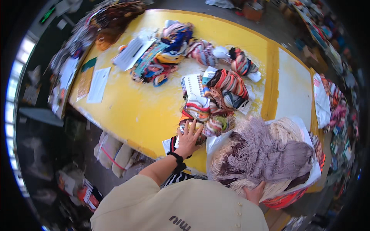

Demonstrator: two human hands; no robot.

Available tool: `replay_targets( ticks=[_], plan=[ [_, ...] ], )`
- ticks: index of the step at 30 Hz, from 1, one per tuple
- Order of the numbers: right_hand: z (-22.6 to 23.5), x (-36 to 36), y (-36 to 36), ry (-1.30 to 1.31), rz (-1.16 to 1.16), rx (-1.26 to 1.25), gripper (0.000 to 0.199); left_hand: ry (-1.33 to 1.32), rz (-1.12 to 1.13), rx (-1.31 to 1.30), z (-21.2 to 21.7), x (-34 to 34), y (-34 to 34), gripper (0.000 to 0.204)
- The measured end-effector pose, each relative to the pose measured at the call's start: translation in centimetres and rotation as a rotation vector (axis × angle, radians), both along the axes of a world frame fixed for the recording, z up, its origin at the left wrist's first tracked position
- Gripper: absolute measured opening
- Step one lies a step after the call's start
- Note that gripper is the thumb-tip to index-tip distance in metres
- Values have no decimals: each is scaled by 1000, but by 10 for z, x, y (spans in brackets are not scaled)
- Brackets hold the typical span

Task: The person sorts bundles of thread on a table, then walks to a coworker to receive a pink bundle and a paper list. They return to the table to compare the list to the thread colors on a cardboard organizer.

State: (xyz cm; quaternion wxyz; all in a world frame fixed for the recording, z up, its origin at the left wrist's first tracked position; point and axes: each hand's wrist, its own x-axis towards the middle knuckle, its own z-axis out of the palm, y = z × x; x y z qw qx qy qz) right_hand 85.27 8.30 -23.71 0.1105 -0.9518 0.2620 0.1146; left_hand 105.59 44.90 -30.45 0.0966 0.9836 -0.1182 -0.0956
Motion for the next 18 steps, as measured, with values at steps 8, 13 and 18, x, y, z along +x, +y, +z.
replay_targets(
  ticks=[8, 13, 18],
  plan=[
    [12, 19, 24, -98, -132, 99, 109, -124, -31, -131, -18, 142, -39, 98],
    [2, 18, 23, -68, -240, 24, 101, -64, -126, -76, -10, 242, -71, 101],
    [15, 24, 28, -179, -166, 17, 93, -258, -205, 60, -3, 321, -82, 81]
  ],
)
